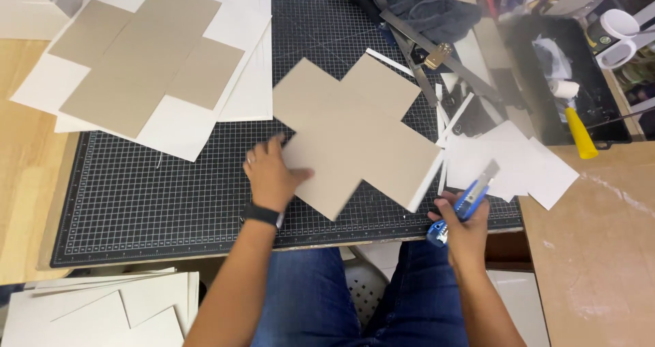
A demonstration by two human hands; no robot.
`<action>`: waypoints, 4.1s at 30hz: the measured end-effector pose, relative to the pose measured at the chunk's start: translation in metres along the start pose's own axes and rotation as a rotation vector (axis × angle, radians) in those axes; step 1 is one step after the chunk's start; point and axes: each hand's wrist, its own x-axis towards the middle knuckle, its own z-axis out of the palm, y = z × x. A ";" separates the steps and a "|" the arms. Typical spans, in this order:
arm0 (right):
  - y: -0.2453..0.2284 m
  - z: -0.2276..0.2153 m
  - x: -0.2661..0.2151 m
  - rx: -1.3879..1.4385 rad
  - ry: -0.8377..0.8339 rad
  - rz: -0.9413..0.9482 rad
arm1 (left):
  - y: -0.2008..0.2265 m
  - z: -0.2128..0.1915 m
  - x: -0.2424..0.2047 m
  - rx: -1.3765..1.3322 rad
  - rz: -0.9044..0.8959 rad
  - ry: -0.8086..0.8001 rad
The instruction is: Cutting a cardboard box template using a utility knife on a cutting mat
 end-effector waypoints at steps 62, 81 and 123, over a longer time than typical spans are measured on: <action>-0.046 0.082 0.059 -1.074 -0.741 -0.221 | 0.089 0.146 -0.022 0.194 0.434 0.195; -0.065 0.046 0.024 -1.035 -0.838 -0.181 | 0.088 0.153 -0.024 0.230 0.425 0.140; -0.085 -0.059 -0.024 -1.123 -0.827 0.185 | 0.087 0.134 -0.025 -0.047 0.512 0.254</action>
